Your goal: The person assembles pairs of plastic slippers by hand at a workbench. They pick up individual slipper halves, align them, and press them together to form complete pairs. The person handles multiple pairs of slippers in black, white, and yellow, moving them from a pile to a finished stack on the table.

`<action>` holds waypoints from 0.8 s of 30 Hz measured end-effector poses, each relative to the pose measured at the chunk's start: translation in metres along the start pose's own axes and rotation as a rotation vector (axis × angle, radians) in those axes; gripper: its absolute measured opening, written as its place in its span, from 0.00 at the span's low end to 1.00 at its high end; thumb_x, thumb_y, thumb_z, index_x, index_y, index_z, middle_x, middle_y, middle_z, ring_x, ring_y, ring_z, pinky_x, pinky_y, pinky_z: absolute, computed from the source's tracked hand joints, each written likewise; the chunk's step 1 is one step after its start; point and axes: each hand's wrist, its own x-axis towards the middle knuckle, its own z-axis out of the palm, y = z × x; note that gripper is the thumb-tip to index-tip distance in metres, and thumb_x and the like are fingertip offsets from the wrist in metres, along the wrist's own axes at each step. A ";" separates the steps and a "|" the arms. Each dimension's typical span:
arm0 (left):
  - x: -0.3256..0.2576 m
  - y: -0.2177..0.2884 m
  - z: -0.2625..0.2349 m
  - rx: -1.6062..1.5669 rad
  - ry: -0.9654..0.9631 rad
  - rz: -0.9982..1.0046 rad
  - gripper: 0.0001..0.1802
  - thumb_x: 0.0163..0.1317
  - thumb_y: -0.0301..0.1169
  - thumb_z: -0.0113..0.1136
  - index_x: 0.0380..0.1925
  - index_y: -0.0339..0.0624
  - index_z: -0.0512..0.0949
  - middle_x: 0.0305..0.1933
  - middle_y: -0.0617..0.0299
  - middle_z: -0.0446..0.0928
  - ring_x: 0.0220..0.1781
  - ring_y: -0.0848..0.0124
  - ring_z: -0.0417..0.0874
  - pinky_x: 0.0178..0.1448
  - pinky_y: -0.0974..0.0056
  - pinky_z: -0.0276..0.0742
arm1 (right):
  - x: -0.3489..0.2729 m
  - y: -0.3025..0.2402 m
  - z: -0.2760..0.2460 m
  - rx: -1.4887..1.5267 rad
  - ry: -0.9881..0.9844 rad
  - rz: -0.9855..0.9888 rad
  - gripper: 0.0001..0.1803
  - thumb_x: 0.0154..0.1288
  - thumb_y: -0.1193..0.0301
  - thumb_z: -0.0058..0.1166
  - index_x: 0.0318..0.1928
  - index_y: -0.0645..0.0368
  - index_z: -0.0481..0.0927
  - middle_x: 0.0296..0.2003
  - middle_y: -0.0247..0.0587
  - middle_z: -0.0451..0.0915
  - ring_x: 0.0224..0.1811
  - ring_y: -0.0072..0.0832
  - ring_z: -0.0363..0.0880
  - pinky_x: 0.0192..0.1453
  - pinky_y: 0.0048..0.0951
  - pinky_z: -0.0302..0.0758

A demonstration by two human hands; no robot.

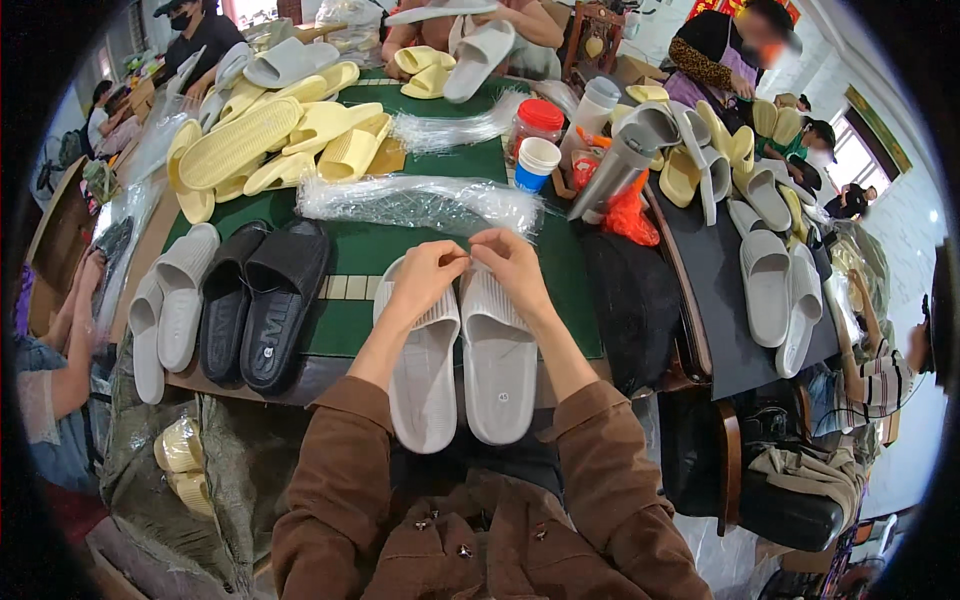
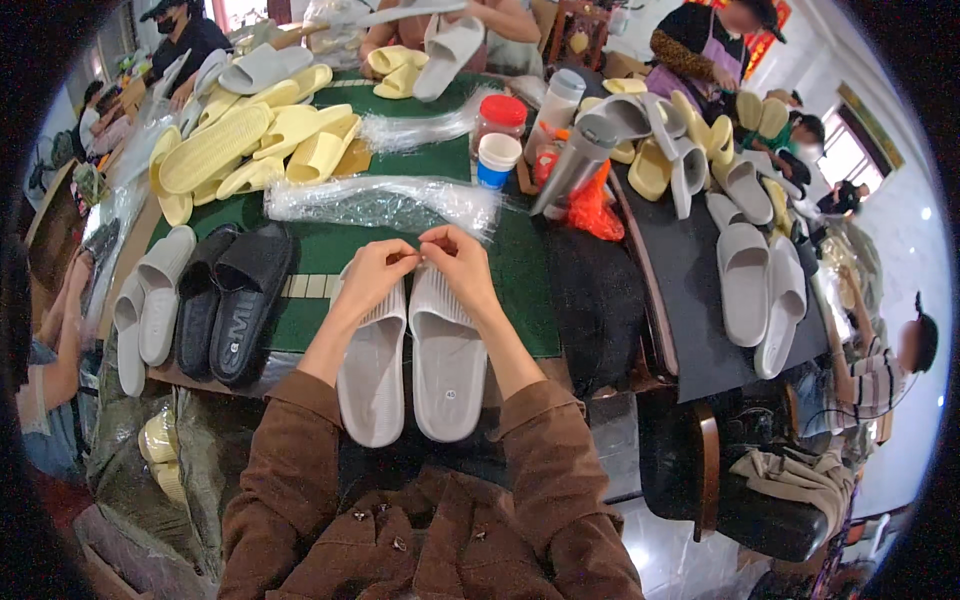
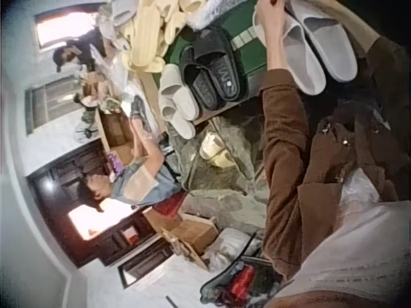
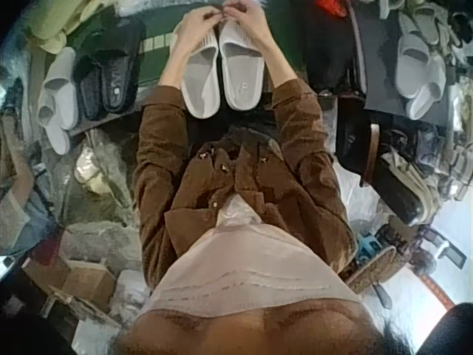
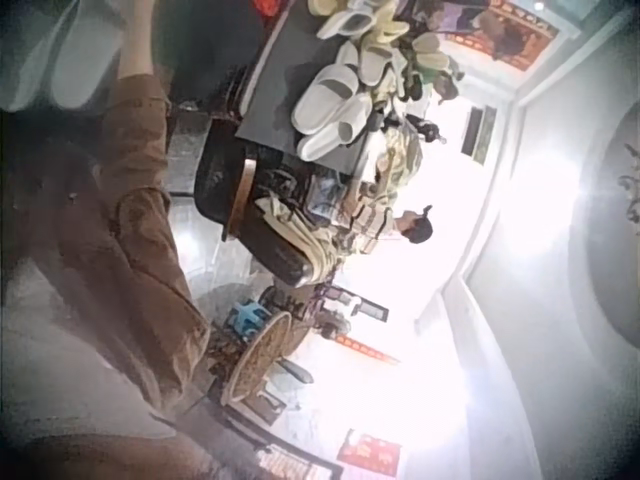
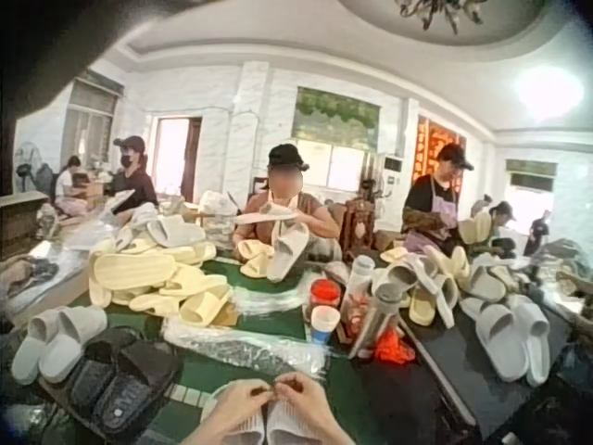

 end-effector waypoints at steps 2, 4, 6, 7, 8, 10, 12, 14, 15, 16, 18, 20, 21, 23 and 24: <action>0.002 -0.007 0.002 -0.020 0.004 -0.009 0.10 0.55 0.30 0.60 0.32 0.34 0.80 0.29 0.53 0.81 0.31 0.68 0.81 0.37 0.63 0.73 | -0.001 -0.002 0.001 -0.011 -0.004 0.008 0.06 0.59 0.75 0.56 0.37 0.64 0.79 0.30 0.30 0.79 0.33 0.16 0.76 0.38 0.19 0.72; 0.003 -0.011 0.005 -0.022 0.046 0.013 0.09 0.55 0.30 0.59 0.32 0.34 0.80 0.28 0.53 0.80 0.30 0.66 0.81 0.36 0.63 0.73 | 0.000 -0.001 0.001 -0.067 0.024 -0.029 0.06 0.60 0.75 0.55 0.36 0.64 0.80 0.30 0.32 0.79 0.33 0.17 0.76 0.39 0.21 0.73; 0.001 -0.011 0.010 -0.004 0.127 0.066 0.08 0.54 0.29 0.58 0.31 0.35 0.80 0.28 0.53 0.80 0.29 0.65 0.80 0.36 0.63 0.73 | 0.003 0.006 -0.001 -0.169 0.084 -0.114 0.06 0.61 0.74 0.55 0.37 0.64 0.79 0.30 0.34 0.80 0.33 0.19 0.77 0.39 0.22 0.73; 0.001 -0.014 0.011 0.012 0.149 0.064 0.08 0.55 0.28 0.58 0.31 0.35 0.80 0.28 0.53 0.80 0.29 0.64 0.80 0.36 0.63 0.73 | 0.003 0.006 0.001 -0.218 0.148 -0.135 0.07 0.61 0.73 0.54 0.36 0.64 0.79 0.29 0.37 0.80 0.33 0.23 0.78 0.38 0.25 0.73; 0.000 -0.016 0.013 0.029 0.170 0.063 0.08 0.55 0.28 0.57 0.31 0.35 0.80 0.27 0.53 0.80 0.29 0.63 0.80 0.36 0.63 0.73 | 0.003 0.007 0.003 -0.267 0.213 -0.157 0.08 0.61 0.72 0.54 0.35 0.65 0.79 0.29 0.40 0.80 0.33 0.26 0.79 0.38 0.27 0.74; 0.000 -0.017 0.015 0.041 0.185 0.052 0.07 0.56 0.27 0.57 0.31 0.34 0.79 0.27 0.54 0.79 0.29 0.65 0.80 0.36 0.64 0.73 | 0.003 0.013 0.002 -0.441 0.257 -0.209 0.10 0.62 0.69 0.53 0.33 0.65 0.79 0.29 0.46 0.80 0.32 0.34 0.79 0.38 0.33 0.74; 0.001 -0.013 0.018 0.033 0.170 0.033 0.07 0.58 0.27 0.56 0.31 0.32 0.78 0.28 0.55 0.79 0.29 0.69 0.79 0.36 0.65 0.73 | 0.006 0.022 -0.004 -0.693 0.215 -0.265 0.13 0.61 0.66 0.53 0.32 0.66 0.79 0.29 0.51 0.79 0.33 0.42 0.79 0.39 0.38 0.73; 0.001 -0.019 0.016 -0.001 0.246 0.078 0.06 0.58 0.25 0.55 0.32 0.33 0.77 0.28 0.55 0.79 0.29 0.67 0.79 0.36 0.64 0.73 | 0.001 0.016 0.004 -0.700 0.131 -0.214 0.14 0.60 0.63 0.53 0.30 0.63 0.80 0.30 0.50 0.79 0.35 0.46 0.77 0.41 0.42 0.71; 0.001 -0.021 0.017 -0.029 0.295 0.098 0.05 0.58 0.25 0.55 0.31 0.34 0.77 0.28 0.54 0.79 0.29 0.66 0.79 0.36 0.63 0.72 | -0.002 0.013 0.007 -0.702 0.092 -0.199 0.13 0.60 0.63 0.53 0.30 0.63 0.80 0.30 0.49 0.79 0.35 0.44 0.77 0.41 0.41 0.72; 0.001 -0.020 0.017 -0.059 0.341 0.121 0.04 0.58 0.24 0.55 0.30 0.34 0.76 0.28 0.54 0.78 0.28 0.64 0.78 0.35 0.62 0.72 | -0.003 0.010 0.007 -0.706 0.057 -0.183 0.13 0.60 0.63 0.53 0.30 0.62 0.80 0.30 0.48 0.79 0.35 0.43 0.78 0.41 0.40 0.72; 0.000 -0.019 0.016 -0.074 0.421 0.106 0.03 0.58 0.23 0.55 0.30 0.34 0.76 0.28 0.54 0.77 0.28 0.65 0.78 0.35 0.63 0.72 | -0.002 0.003 0.004 -0.584 0.003 -0.090 0.12 0.60 0.64 0.52 0.31 0.61 0.80 0.31 0.45 0.80 0.35 0.40 0.79 0.41 0.37 0.73; 0.001 -0.020 0.017 -0.096 0.490 0.101 0.03 0.58 0.23 0.54 0.30 0.34 0.76 0.29 0.54 0.77 0.28 0.65 0.77 0.35 0.63 0.72 | -0.002 0.004 0.001 -0.488 -0.039 -0.068 0.11 0.60 0.65 0.52 0.33 0.61 0.80 0.31 0.43 0.81 0.35 0.37 0.80 0.41 0.34 0.73; 0.002 -0.023 0.017 -0.108 0.522 0.104 0.03 0.58 0.23 0.54 0.31 0.34 0.76 0.29 0.54 0.77 0.28 0.65 0.77 0.35 0.64 0.72 | -0.001 0.007 0.001 -0.451 -0.055 -0.093 0.11 0.60 0.66 0.52 0.34 0.61 0.80 0.31 0.42 0.81 0.35 0.35 0.80 0.41 0.32 0.74; 0.002 -0.020 0.017 -0.135 0.523 0.084 0.03 0.59 0.23 0.55 0.31 0.34 0.76 0.29 0.54 0.76 0.29 0.66 0.77 0.36 0.64 0.72 | 0.000 0.010 0.001 -0.372 -0.038 -0.097 0.11 0.60 0.66 0.52 0.36 0.60 0.80 0.30 0.41 0.81 0.33 0.33 0.81 0.40 0.31 0.74; 0.002 -0.018 0.017 -0.151 0.495 0.061 0.04 0.59 0.24 0.55 0.31 0.35 0.76 0.29 0.54 0.76 0.29 0.66 0.77 0.36 0.64 0.72 | 0.000 0.011 0.001 -0.333 -0.006 -0.077 0.11 0.60 0.66 0.52 0.37 0.60 0.80 0.29 0.40 0.82 0.33 0.33 0.81 0.40 0.30 0.74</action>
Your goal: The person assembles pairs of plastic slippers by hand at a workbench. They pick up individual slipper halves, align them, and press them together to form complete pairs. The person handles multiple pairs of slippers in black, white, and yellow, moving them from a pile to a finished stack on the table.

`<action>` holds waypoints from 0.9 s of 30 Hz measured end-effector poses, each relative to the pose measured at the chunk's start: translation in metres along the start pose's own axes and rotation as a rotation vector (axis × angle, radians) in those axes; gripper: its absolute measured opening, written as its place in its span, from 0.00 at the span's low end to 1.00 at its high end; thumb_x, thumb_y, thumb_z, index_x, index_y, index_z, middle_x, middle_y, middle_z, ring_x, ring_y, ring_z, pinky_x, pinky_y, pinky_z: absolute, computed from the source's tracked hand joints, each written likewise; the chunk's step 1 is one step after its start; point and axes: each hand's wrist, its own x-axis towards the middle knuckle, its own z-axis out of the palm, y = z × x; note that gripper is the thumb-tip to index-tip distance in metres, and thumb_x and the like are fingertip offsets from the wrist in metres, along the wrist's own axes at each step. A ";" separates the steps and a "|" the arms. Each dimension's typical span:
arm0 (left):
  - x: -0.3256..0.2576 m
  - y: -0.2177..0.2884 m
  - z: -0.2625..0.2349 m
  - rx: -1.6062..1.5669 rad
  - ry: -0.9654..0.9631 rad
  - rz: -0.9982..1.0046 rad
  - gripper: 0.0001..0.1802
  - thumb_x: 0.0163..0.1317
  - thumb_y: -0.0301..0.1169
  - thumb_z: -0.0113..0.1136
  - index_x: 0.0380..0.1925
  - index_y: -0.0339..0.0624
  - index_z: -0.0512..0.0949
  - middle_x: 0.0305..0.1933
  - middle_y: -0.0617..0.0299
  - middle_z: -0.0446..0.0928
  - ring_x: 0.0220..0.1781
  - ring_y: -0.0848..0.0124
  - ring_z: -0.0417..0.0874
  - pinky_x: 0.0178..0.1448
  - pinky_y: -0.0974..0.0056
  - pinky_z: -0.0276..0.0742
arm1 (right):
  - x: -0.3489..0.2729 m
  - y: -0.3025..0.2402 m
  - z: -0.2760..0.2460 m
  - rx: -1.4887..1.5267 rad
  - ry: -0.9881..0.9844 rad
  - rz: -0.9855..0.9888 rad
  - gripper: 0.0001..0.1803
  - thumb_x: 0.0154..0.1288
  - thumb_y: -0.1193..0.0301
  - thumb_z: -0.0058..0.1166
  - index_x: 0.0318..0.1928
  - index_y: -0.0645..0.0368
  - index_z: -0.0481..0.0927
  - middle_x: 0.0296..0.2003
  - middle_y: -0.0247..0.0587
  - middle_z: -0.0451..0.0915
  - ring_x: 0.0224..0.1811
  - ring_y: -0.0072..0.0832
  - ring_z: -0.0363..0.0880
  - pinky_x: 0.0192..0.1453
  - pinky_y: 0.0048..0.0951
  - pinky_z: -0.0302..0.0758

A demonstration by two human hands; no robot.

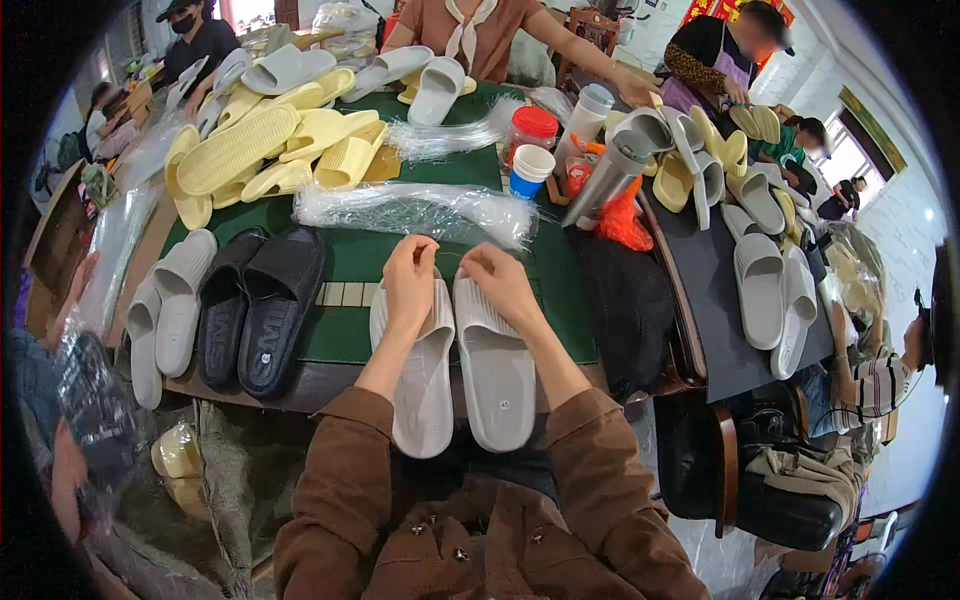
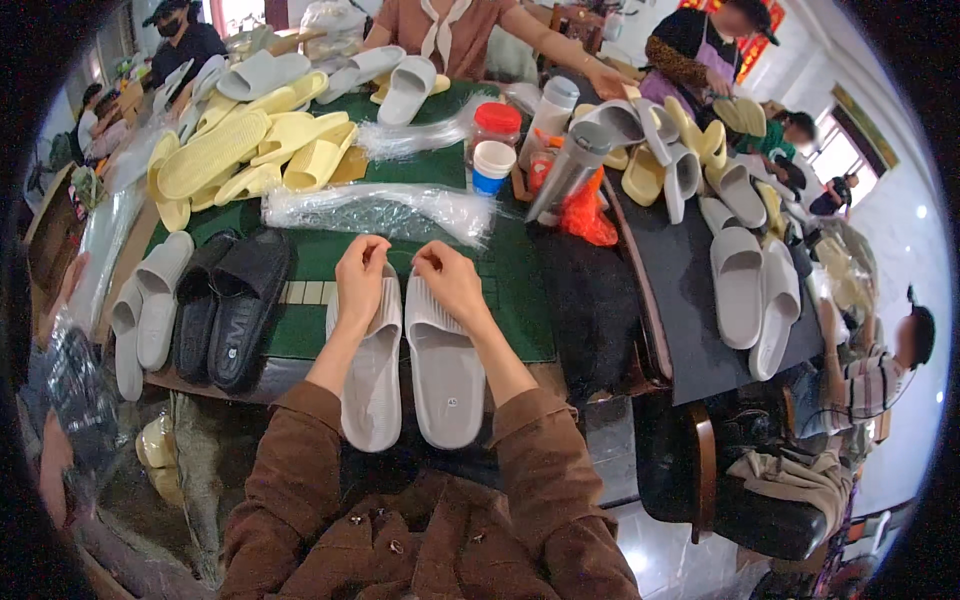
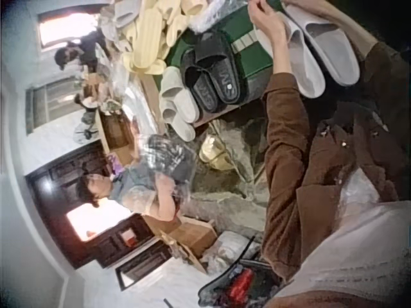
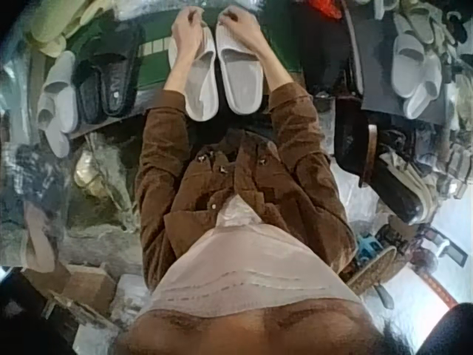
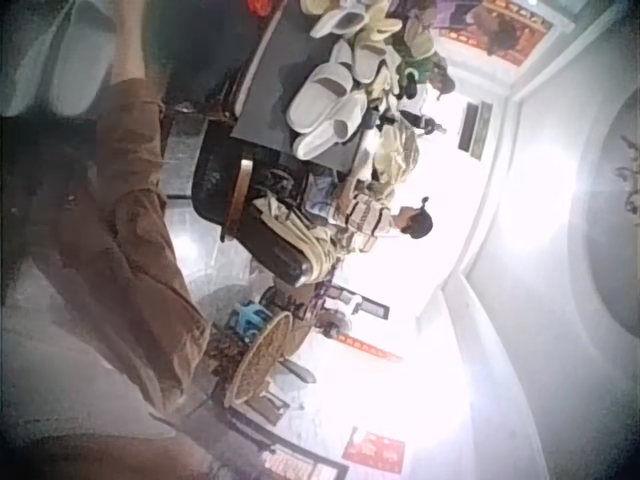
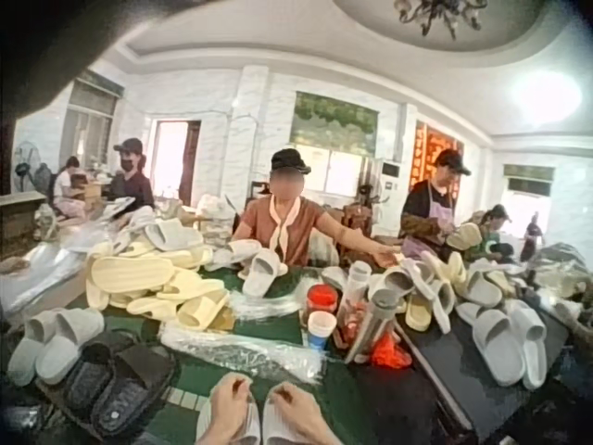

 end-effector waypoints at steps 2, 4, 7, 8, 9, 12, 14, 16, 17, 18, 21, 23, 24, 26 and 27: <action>-0.001 0.000 -0.001 0.026 -0.046 0.017 0.04 0.59 0.24 0.55 0.31 0.35 0.76 0.28 0.54 0.76 0.29 0.67 0.77 0.36 0.65 0.72 | 0.001 0.001 0.001 0.050 0.038 0.029 0.11 0.60 0.67 0.52 0.37 0.61 0.80 0.27 0.40 0.81 0.31 0.32 0.81 0.38 0.29 0.74; -0.001 -0.001 0.000 0.094 -0.088 0.107 0.04 0.59 0.25 0.55 0.32 0.35 0.76 0.27 0.55 0.76 0.28 0.68 0.77 0.35 0.66 0.72 | 0.001 0.002 0.001 0.070 0.059 0.038 0.10 0.60 0.68 0.52 0.37 0.61 0.80 0.26 0.40 0.81 0.29 0.31 0.81 0.37 0.29 0.73; -0.005 0.001 0.003 -0.003 -0.207 0.023 0.04 0.60 0.26 0.55 0.32 0.36 0.76 0.26 0.56 0.77 0.27 0.70 0.78 0.34 0.66 0.72 | -0.001 0.003 0.002 -0.115 0.058 -0.018 0.09 0.61 0.71 0.50 0.37 0.63 0.80 0.25 0.40 0.81 0.29 0.27 0.80 0.36 0.28 0.73; -0.005 0.002 0.003 0.004 -0.210 0.017 0.05 0.60 0.26 0.55 0.32 0.36 0.76 0.26 0.56 0.77 0.27 0.70 0.78 0.34 0.66 0.72 | -0.001 0.003 0.002 -0.101 0.064 -0.021 0.10 0.60 0.71 0.49 0.37 0.63 0.80 0.25 0.40 0.81 0.29 0.26 0.79 0.36 0.29 0.73; -0.004 0.002 0.003 0.011 -0.213 0.010 0.05 0.60 0.26 0.54 0.32 0.36 0.76 0.26 0.57 0.78 0.26 0.70 0.78 0.33 0.66 0.72 | -0.001 0.003 0.001 -0.088 0.070 -0.024 0.10 0.60 0.71 0.49 0.37 0.63 0.80 0.25 0.40 0.81 0.28 0.26 0.79 0.36 0.29 0.73; -0.003 0.000 0.000 -0.011 -0.201 -0.010 0.05 0.60 0.26 0.54 0.32 0.36 0.76 0.26 0.58 0.78 0.26 0.71 0.78 0.33 0.66 0.72 | 0.001 0.006 -0.001 0.137 0.209 0.067 0.10 0.59 0.72 0.48 0.36 0.64 0.79 0.25 0.41 0.80 0.28 0.27 0.77 0.37 0.30 0.72; -0.003 0.000 0.001 -0.026 -0.188 -0.022 0.05 0.60 0.26 0.54 0.32 0.36 0.76 0.26 0.59 0.78 0.26 0.71 0.78 0.32 0.66 0.72 | 0.005 0.014 -0.004 0.256 0.313 0.135 0.10 0.59 0.72 0.47 0.36 0.64 0.79 0.27 0.42 0.80 0.29 0.28 0.76 0.39 0.30 0.72; -0.003 0.000 0.001 -0.016 -0.170 -0.036 0.05 0.61 0.26 0.54 0.32 0.36 0.76 0.25 0.59 0.78 0.26 0.72 0.78 0.33 0.66 0.72 | 0.006 0.017 -0.005 0.293 0.380 0.178 0.10 0.58 0.73 0.46 0.36 0.65 0.78 0.30 0.44 0.79 0.32 0.30 0.76 0.41 0.30 0.72; -0.003 -0.001 0.000 0.004 -0.181 -0.031 0.05 0.61 0.26 0.54 0.32 0.36 0.76 0.25 0.59 0.78 0.26 0.71 0.78 0.33 0.66 0.72 | 0.006 0.015 -0.006 0.131 0.309 0.225 0.10 0.58 0.74 0.45 0.36 0.66 0.77 0.34 0.46 0.79 0.37 0.34 0.77 0.45 0.32 0.72; -0.002 -0.001 0.000 0.025 -0.193 -0.025 0.05 0.61 0.26 0.54 0.32 0.36 0.75 0.26 0.59 0.78 0.26 0.71 0.78 0.33 0.66 0.72 | 0.005 0.014 -0.004 0.083 0.324 0.130 0.10 0.59 0.74 0.45 0.37 0.66 0.77 0.35 0.47 0.80 0.39 0.36 0.77 0.46 0.33 0.72; -0.002 -0.001 0.002 0.053 -0.203 0.003 0.05 0.61 0.26 0.54 0.32 0.35 0.75 0.27 0.59 0.78 0.27 0.71 0.78 0.34 0.66 0.72 | 0.004 0.009 0.005 -0.014 0.390 -0.188 0.12 0.58 0.72 0.48 0.40 0.64 0.77 0.37 0.47 0.80 0.45 0.39 0.78 0.52 0.34 0.71; -0.003 -0.001 0.002 0.052 -0.188 0.011 0.05 0.61 0.26 0.54 0.32 0.35 0.75 0.27 0.58 0.78 0.27 0.71 0.78 0.34 0.66 0.72 | 0.001 0.000 0.005 0.044 0.241 -0.136 0.11 0.57 0.69 0.51 0.39 0.62 0.79 0.35 0.45 0.81 0.46 0.38 0.78 0.54 0.35 0.70; -0.003 -0.001 0.001 0.045 -0.179 0.011 0.05 0.61 0.25 0.54 0.32 0.35 0.75 0.27 0.58 0.78 0.28 0.71 0.78 0.35 0.66 0.73 | 0.000 -0.005 0.005 0.073 0.167 -0.109 0.11 0.57 0.68 0.53 0.38 0.61 0.79 0.35 0.44 0.81 0.46 0.37 0.78 0.55 0.35 0.69; -0.002 -0.002 -0.001 0.028 -0.153 0.005 0.04 0.61 0.25 0.54 0.33 0.34 0.75 0.28 0.58 0.78 0.28 0.72 0.78 0.35 0.66 0.73 | -0.004 -0.018 0.005 -0.087 0.003 -0.018 0.10 0.56 0.66 0.55 0.35 0.59 0.81 0.32 0.41 0.81 0.44 0.37 0.78 0.55 0.36 0.68; -0.003 -0.002 -0.002 0.016 -0.137 -0.001 0.04 0.61 0.25 0.53 0.33 0.34 0.75 0.28 0.58 0.78 0.29 0.72 0.78 0.36 0.67 0.73 | -0.005 -0.021 0.006 -0.167 -0.080 0.027 0.10 0.55 0.65 0.56 0.34 0.57 0.82 0.30 0.40 0.81 0.42 0.37 0.78 0.55 0.37 0.67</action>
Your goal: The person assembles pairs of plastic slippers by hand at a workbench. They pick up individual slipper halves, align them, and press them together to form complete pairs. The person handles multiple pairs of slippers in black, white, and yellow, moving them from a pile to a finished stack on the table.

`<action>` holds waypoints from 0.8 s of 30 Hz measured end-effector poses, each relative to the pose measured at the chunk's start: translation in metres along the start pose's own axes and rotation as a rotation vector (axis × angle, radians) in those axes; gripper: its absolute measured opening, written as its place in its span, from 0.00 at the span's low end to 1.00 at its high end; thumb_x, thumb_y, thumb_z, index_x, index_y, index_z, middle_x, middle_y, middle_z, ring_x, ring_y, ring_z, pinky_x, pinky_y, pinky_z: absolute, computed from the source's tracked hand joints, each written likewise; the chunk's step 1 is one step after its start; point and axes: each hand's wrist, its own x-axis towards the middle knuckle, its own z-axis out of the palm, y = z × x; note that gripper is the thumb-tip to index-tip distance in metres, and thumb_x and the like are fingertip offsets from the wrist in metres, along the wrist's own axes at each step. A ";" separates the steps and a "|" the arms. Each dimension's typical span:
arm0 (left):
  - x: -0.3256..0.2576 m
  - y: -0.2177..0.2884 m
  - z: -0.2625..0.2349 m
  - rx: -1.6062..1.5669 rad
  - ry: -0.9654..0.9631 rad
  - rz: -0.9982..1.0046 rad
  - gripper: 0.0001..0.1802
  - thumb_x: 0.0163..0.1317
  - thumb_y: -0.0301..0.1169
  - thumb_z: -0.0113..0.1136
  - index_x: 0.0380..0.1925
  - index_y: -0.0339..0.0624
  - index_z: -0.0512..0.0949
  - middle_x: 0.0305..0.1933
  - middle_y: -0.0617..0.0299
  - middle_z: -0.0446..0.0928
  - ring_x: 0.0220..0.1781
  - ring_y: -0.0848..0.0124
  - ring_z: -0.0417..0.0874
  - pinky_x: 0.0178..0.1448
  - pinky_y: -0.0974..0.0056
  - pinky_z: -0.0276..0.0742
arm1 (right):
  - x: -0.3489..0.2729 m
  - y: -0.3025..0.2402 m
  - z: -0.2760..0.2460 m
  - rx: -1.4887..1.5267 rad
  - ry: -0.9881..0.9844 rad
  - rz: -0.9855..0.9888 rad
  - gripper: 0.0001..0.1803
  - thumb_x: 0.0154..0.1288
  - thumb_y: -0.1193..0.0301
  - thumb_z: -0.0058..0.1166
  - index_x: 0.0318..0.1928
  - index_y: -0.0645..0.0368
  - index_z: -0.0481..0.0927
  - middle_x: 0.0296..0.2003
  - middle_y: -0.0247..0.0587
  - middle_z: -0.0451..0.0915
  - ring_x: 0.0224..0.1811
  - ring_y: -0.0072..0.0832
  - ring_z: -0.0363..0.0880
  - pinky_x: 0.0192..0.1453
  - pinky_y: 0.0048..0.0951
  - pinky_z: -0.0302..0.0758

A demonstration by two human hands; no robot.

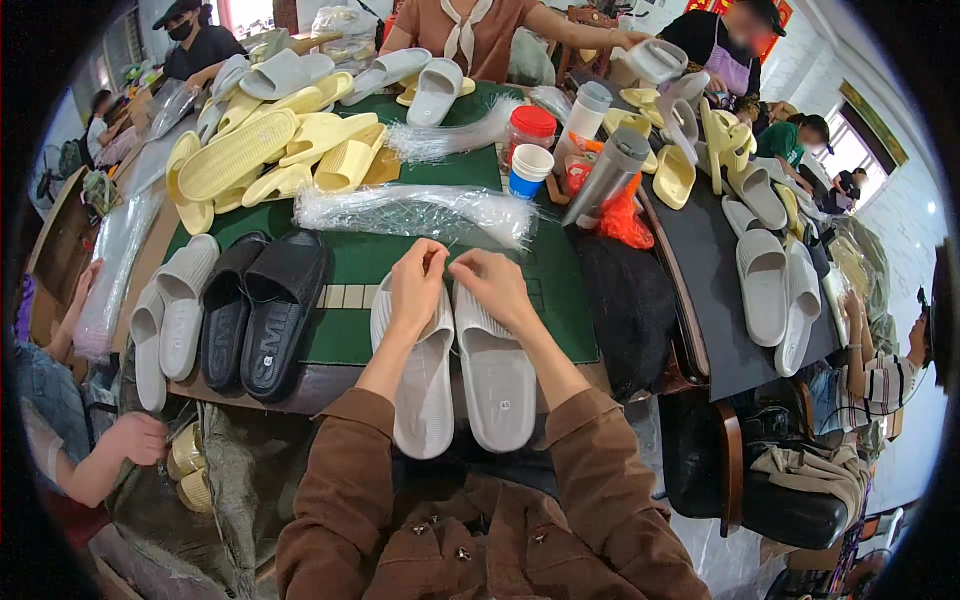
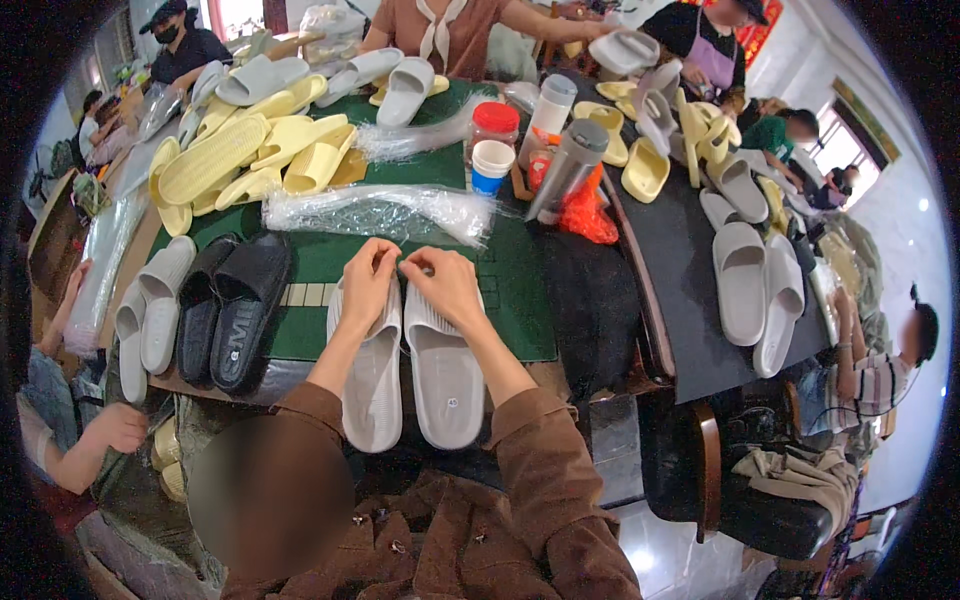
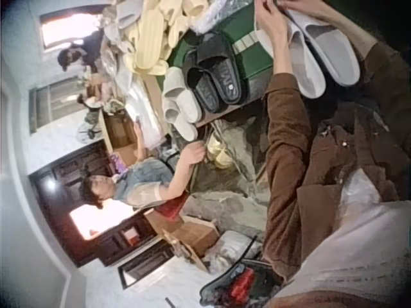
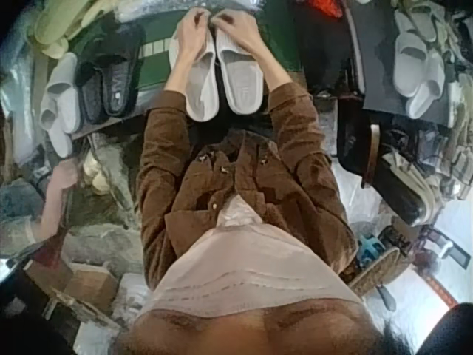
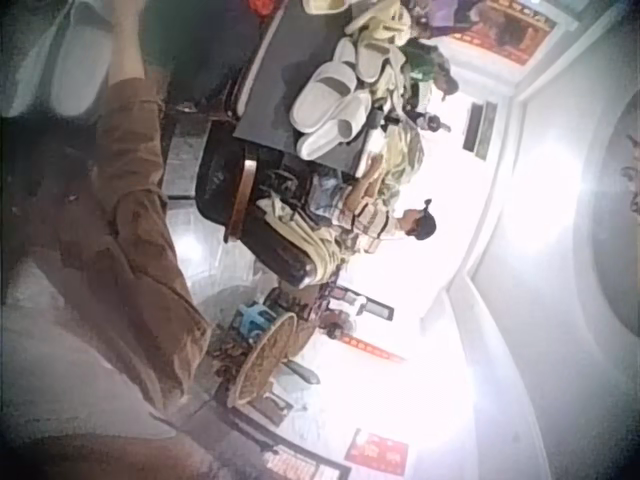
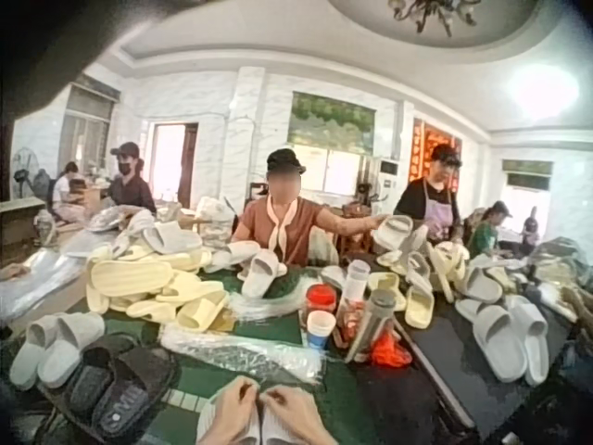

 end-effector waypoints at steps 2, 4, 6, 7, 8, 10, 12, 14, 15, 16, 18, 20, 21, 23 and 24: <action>0.003 0.004 0.004 -0.064 0.000 -0.003 0.04 0.61 0.24 0.54 0.33 0.34 0.75 0.29 0.58 0.79 0.30 0.72 0.78 0.37 0.67 0.74 | 0.002 0.012 0.002 -0.108 0.037 -0.195 0.09 0.54 0.64 0.56 0.31 0.56 0.82 0.28 0.38 0.81 0.40 0.36 0.78 0.54 0.39 0.66; 0.003 0.004 0.004 -0.151 -0.013 -0.014 0.04 0.62 0.24 0.54 0.33 0.33 0.75 0.31 0.59 0.79 0.31 0.72 0.78 0.39 0.68 0.74 | 0.004 0.016 0.005 -0.200 0.053 -0.330 0.07 0.54 0.65 0.56 0.30 0.54 0.82 0.27 0.37 0.81 0.35 0.35 0.77 0.52 0.40 0.65; 0.004 0.001 0.002 -0.181 0.015 0.017 0.04 0.62 0.24 0.54 0.34 0.33 0.75 0.32 0.59 0.79 0.32 0.72 0.79 0.40 0.68 0.75 | 0.003 0.014 0.007 -0.172 0.056 -0.281 0.07 0.55 0.67 0.55 0.30 0.56 0.82 0.29 0.39 0.81 0.36 0.37 0.77 0.50 0.40 0.67; 0.005 0.000 0.001 -0.198 0.028 0.034 0.04 0.62 0.24 0.54 0.34 0.33 0.75 0.33 0.59 0.79 0.33 0.72 0.79 0.40 0.68 0.75 | 0.002 0.013 0.007 -0.160 0.059 -0.257 0.07 0.55 0.68 0.55 0.30 0.57 0.81 0.29 0.40 0.81 0.36 0.38 0.77 0.50 0.40 0.68; 0.006 0.000 0.001 -0.153 0.075 0.095 0.04 0.62 0.24 0.53 0.34 0.33 0.75 0.34 0.58 0.79 0.34 0.72 0.80 0.41 0.68 0.75 | 0.002 0.014 0.008 -0.138 0.126 -0.244 0.07 0.56 0.69 0.54 0.31 0.58 0.81 0.30 0.42 0.81 0.36 0.39 0.77 0.48 0.39 0.69; 0.006 0.000 0.002 -0.064 0.167 0.217 0.05 0.63 0.25 0.53 0.34 0.33 0.75 0.35 0.57 0.79 0.36 0.71 0.80 0.42 0.68 0.76 | 0.003 0.020 0.011 -0.096 0.261 -0.218 0.07 0.58 0.70 0.53 0.31 0.62 0.80 0.32 0.46 0.80 0.36 0.41 0.77 0.46 0.39 0.71; 0.006 0.001 0.001 -0.066 0.076 0.049 0.05 0.63 0.25 0.53 0.34 0.33 0.75 0.35 0.57 0.80 0.36 0.70 0.81 0.42 0.67 0.76 | 0.007 0.030 0.011 0.058 0.304 -0.202 0.08 0.60 0.71 0.52 0.32 0.65 0.79 0.33 0.48 0.79 0.36 0.40 0.78 0.43 0.36 0.73; 0.004 -0.002 -0.001 -0.087 -0.012 -0.023 0.06 0.63 0.26 0.53 0.34 0.33 0.74 0.34 0.57 0.80 0.36 0.70 0.81 0.42 0.67 0.76 | 0.006 0.024 0.008 0.150 0.327 -0.160 0.09 0.61 0.71 0.50 0.32 0.66 0.78 0.33 0.49 0.79 0.36 0.39 0.78 0.42 0.35 0.73; 0.004 -0.004 -0.001 -0.110 -0.057 -0.008 0.06 0.63 0.26 0.53 0.34 0.33 0.74 0.34 0.57 0.80 0.35 0.69 0.82 0.42 0.67 0.76 | 0.005 0.022 0.006 0.163 0.333 -0.127 0.10 0.61 0.71 0.50 0.32 0.67 0.78 0.32 0.49 0.79 0.36 0.37 0.78 0.42 0.34 0.73; 0.003 -0.004 0.000 -0.134 -0.105 0.008 0.06 0.63 0.26 0.53 0.34 0.33 0.74 0.33 0.57 0.80 0.35 0.69 0.82 0.41 0.67 0.76 | 0.004 0.019 0.003 0.176 0.341 -0.093 0.10 0.62 0.70 0.50 0.32 0.67 0.78 0.32 0.49 0.79 0.37 0.36 0.78 0.42 0.33 0.73; 0.001 -0.004 0.004 -0.098 -0.123 0.001 0.06 0.64 0.26 0.52 0.35 0.34 0.74 0.32 0.58 0.80 0.35 0.70 0.82 0.41 0.67 0.75 | 0.004 0.023 -0.001 0.180 0.288 -0.075 0.11 0.61 0.69 0.50 0.33 0.67 0.78 0.32 0.49 0.79 0.36 0.35 0.79 0.41 0.32 0.73; 0.001 -0.001 0.003 -0.071 -0.151 0.004 0.06 0.64 0.26 0.50 0.35 0.34 0.74 0.31 0.58 0.80 0.35 0.72 0.82 0.40 0.69 0.75 | 0.004 0.021 -0.002 0.182 0.225 -0.049 0.12 0.60 0.68 0.50 0.33 0.67 0.78 0.31 0.49 0.79 0.35 0.34 0.79 0.41 0.32 0.73; 0.001 0.000 0.002 -0.108 -0.160 -0.020 0.06 0.64 0.26 0.50 0.35 0.34 0.74 0.31 0.59 0.80 0.35 0.73 0.82 0.40 0.69 0.75 | 0.004 0.021 -0.002 0.180 0.188 -0.031 0.12 0.60 0.68 0.51 0.33 0.67 0.78 0.31 0.48 0.79 0.34 0.34 0.79 0.41 0.31 0.73; 0.001 0.009 0.001 -0.183 -0.183 -0.066 0.06 0.65 0.25 0.51 0.35 0.33 0.74 0.31 0.60 0.80 0.34 0.74 0.81 0.39 0.70 0.75 | 0.004 0.023 -0.001 0.176 0.147 -0.021 0.12 0.59 0.67 0.51 0.34 0.66 0.79 0.31 0.48 0.80 0.34 0.35 0.79 0.41 0.32 0.73; 0.001 0.008 0.003 -0.235 -0.159 -0.069 0.05 0.64 0.25 0.51 0.35 0.33 0.74 0.30 0.60 0.80 0.34 0.74 0.81 0.39 0.70 0.75 | 0.005 0.026 0.001 0.173 0.141 -0.028 0.12 0.58 0.67 0.51 0.33 0.66 0.79 0.31 0.47 0.80 0.34 0.35 0.79 0.40 0.32 0.73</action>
